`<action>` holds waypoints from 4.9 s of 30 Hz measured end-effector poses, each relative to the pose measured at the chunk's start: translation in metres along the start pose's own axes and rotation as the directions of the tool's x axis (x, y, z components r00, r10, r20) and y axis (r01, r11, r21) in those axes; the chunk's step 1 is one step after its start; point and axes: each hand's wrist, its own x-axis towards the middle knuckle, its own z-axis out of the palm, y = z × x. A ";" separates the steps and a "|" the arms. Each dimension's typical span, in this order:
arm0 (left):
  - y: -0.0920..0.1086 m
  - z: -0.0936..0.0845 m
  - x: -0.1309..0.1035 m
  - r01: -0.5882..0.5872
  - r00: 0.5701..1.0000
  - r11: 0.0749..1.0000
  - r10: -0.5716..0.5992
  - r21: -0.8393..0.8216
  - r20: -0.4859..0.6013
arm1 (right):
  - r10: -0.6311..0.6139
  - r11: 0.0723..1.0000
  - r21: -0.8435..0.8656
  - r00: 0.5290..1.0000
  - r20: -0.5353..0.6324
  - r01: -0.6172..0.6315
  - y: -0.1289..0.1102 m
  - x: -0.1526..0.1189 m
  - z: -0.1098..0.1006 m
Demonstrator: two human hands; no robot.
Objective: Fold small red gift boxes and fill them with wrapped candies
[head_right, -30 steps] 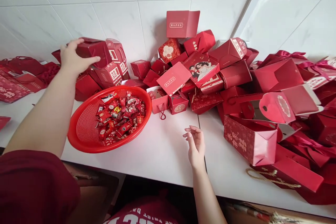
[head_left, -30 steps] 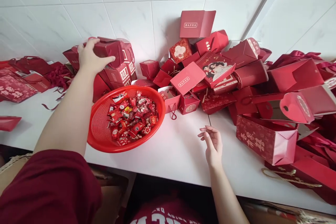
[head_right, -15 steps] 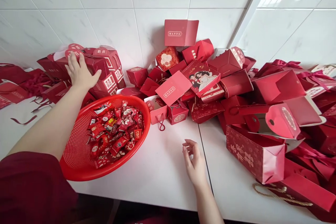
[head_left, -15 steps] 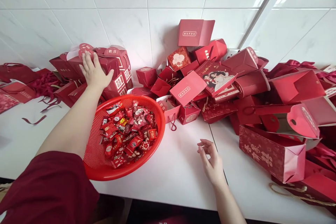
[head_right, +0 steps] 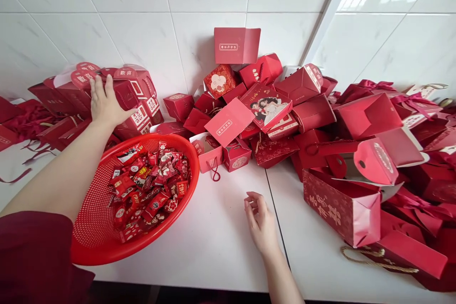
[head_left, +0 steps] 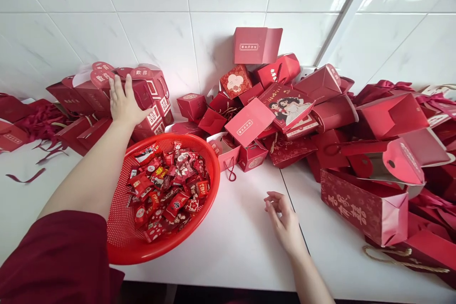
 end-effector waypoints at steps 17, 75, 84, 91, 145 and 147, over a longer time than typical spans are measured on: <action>0.029 -0.001 0.006 0.037 0.995 0.991 -0.048 0.128 0.090 | -0.021 0.999 0.046 0.998 0.055 0.019 -0.003 0.002 0.002; 0.247 -0.013 -0.270 -0.219 0.891 0.505 0.453 -0.835 0.040 | 0.226 0.784 0.442 0.863 0.452 -0.436 -0.045 -0.007 -0.025; 0.248 -0.024 -0.274 -0.193 0.859 0.692 0.462 -0.696 0.222 | 0.128 0.912 0.315 0.913 0.388 -0.262 -0.028 0.005 -0.005; 0.244 -0.032 -0.279 -0.088 0.909 0.788 0.314 -0.610 0.275 | 0.057 0.959 0.266 0.987 0.149 -0.096 -0.026 -0.001 -0.016; 0.247 -0.028 -0.269 0.033 0.941 0.767 0.192 -0.640 0.279 | -0.772 0.589 -0.275 0.630 0.086 0.760 -0.075 -0.029 -0.030; 0.247 -0.033 -0.260 0.003 0.930 0.815 0.210 -0.580 0.300 | -0.743 0.612 -0.308 0.663 0.092 0.728 -0.082 -0.021 -0.027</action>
